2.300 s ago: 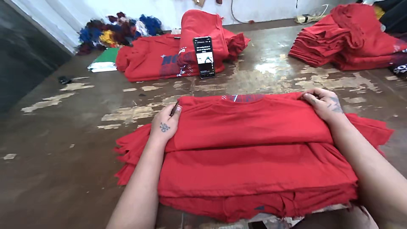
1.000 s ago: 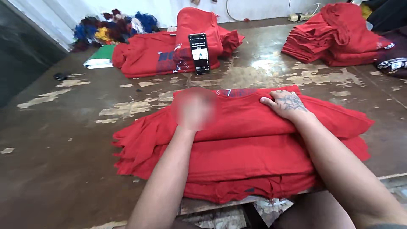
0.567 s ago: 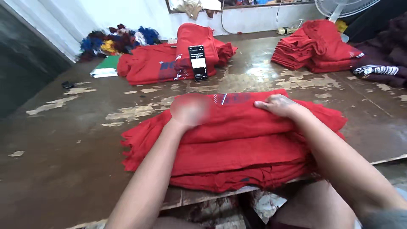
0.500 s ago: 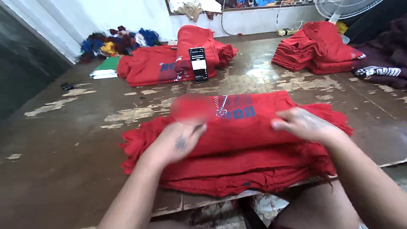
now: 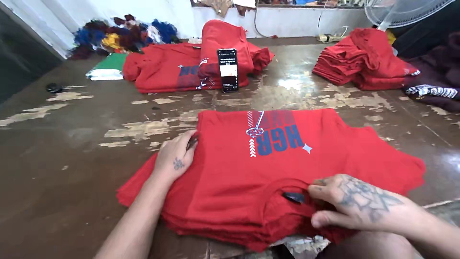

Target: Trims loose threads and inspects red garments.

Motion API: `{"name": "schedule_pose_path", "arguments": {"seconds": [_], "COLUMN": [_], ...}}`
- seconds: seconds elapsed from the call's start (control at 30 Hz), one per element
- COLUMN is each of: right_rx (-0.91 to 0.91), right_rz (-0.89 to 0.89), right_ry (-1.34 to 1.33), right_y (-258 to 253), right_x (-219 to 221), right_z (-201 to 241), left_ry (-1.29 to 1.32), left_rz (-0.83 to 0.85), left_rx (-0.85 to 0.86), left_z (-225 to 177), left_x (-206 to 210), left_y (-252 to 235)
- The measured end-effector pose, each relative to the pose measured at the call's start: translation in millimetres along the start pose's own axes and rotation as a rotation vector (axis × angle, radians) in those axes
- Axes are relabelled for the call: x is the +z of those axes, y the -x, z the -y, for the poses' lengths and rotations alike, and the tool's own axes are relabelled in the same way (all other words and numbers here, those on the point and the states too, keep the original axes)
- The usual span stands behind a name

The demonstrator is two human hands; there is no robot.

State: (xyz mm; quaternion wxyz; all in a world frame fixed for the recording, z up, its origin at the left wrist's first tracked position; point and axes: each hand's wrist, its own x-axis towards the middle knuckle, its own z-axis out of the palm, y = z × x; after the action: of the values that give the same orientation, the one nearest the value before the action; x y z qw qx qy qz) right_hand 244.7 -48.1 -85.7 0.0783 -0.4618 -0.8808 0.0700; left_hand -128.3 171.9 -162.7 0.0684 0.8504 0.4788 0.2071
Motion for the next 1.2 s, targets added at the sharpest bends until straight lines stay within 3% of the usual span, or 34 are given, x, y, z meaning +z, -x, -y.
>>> {"name": "schedule_pose_path", "arguments": {"seconds": [0.07,0.17,0.27,0.37,0.4,0.43,0.47,0.5,0.53,0.57,0.67,0.77,0.83,0.9,1.03,1.13,1.2], "right_rx": [0.000,0.102,0.124,0.297,0.345,0.376,0.382,0.359,0.326,0.294,0.237,0.129,0.048,-0.009,-0.081,-0.272,-0.388], "right_rz": [0.075,0.244,0.202,0.156,0.110,0.061,0.014,-0.039,-0.081,-0.110,-0.253,-0.446,-0.551,-0.680,-0.760,-1.035,-1.186], "right_ry": [0.006,0.002,0.060,-0.052,-0.131,-0.185,-0.204,-0.220,-0.255,-0.304,-0.369,-0.339,-0.262,-0.208,-0.216,-0.203,-0.229], "right_y": [-30,-114,-225,-322,-341,-353,-359,-362,-362,-360,-354,-349,-345,-341,-329,-308,-286], "right_x": [-26,-48,-32,17,41,63,78,85,87,86,82,66,49,37,14,-23,-58], "right_z": [-1,-2,-13,-24,-27,-27,-26,-27,-31,-37,-44,-37,-28,-22,-12,10,34], "left_ry": [-0.009,-0.006,-0.036,-0.093,-0.129,-0.089,-0.064,-0.102,-0.162,-0.117,0.042,0.209,0.376,0.539,0.747,1.110,1.410], "left_rz": [0.008,0.102,0.114,0.107,0.193,0.486,0.580,0.389,0.048,-0.034,-0.055,-0.136,-0.163,-0.138,-0.112,-0.164,-0.040], "left_rx": [-0.014,-0.087,-0.071,-0.049,-0.139,-0.375,-0.499,-0.374,-0.155,-0.099,-0.225,-0.363,-0.358,-0.263,-0.183,-0.061,0.135], "left_z": [-2,-5,3,-10,-38,-78,-89,-61,-7,31,67,74,66,52,30,26,8], "left_x": [-1,-8,-9,-23,-44,-82,-97,-83,-48,-34,-45,-58,-57,-50,-46,-59,-75], "left_y": [1,-5,-7,-3,-5,-20,-28,-13,6,13,19,23,21,17,11,12,14]}}
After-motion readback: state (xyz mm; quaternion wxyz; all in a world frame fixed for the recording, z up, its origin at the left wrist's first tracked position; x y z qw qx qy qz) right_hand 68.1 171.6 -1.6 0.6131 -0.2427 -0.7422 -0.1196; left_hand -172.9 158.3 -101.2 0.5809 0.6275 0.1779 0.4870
